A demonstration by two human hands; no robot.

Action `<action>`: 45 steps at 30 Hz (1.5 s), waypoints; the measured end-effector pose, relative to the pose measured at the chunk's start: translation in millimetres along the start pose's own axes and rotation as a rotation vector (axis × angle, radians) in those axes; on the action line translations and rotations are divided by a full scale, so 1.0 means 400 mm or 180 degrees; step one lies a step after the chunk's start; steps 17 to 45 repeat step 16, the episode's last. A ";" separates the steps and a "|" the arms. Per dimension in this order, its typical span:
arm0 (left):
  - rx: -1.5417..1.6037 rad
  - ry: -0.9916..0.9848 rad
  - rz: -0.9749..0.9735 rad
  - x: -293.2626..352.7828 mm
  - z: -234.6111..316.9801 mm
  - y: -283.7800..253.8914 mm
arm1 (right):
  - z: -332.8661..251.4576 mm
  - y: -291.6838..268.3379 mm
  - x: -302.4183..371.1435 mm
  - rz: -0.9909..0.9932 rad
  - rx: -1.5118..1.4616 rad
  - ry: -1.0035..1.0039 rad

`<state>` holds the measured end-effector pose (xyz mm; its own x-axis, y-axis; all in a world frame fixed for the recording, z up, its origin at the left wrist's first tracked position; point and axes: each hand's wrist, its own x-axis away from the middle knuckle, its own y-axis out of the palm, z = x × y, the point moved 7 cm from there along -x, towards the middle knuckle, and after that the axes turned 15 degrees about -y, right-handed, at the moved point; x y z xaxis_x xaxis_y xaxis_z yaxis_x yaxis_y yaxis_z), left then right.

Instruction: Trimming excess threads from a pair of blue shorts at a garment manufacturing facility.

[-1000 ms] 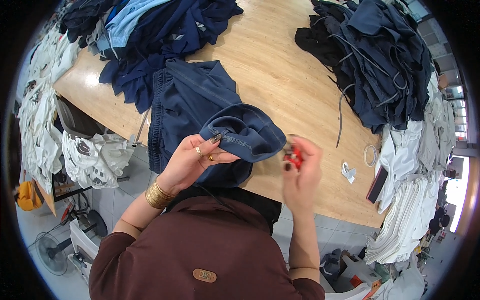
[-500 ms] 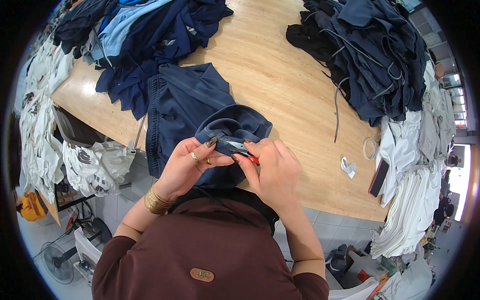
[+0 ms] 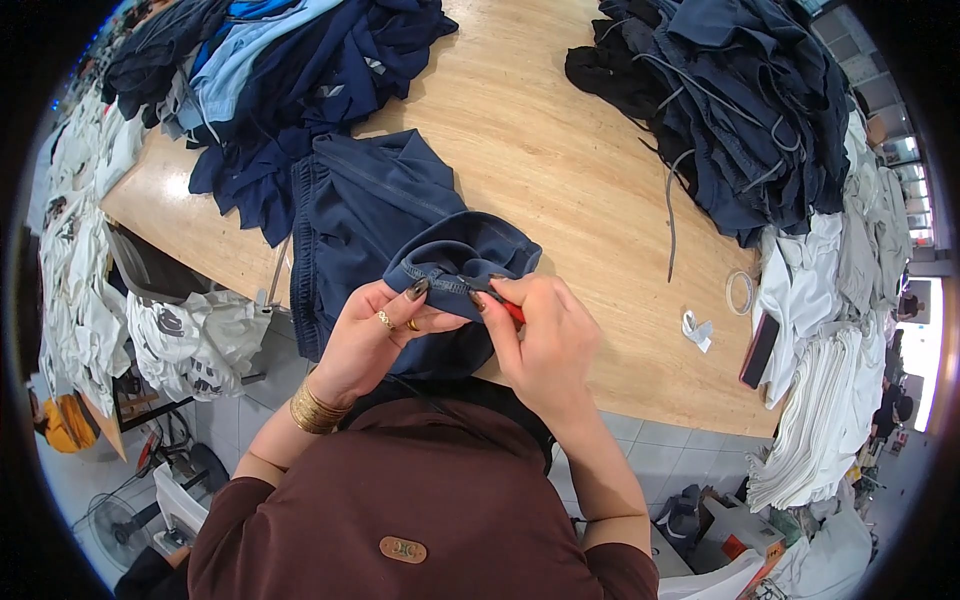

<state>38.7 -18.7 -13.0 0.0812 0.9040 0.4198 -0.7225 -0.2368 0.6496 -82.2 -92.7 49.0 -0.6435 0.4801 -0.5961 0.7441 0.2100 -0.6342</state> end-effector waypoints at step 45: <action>-0.0717 0.0122 0.0001 0.001 0.008 -0.005 | -0.001 -0.008 -0.013 -0.0392 -0.0255 0.0074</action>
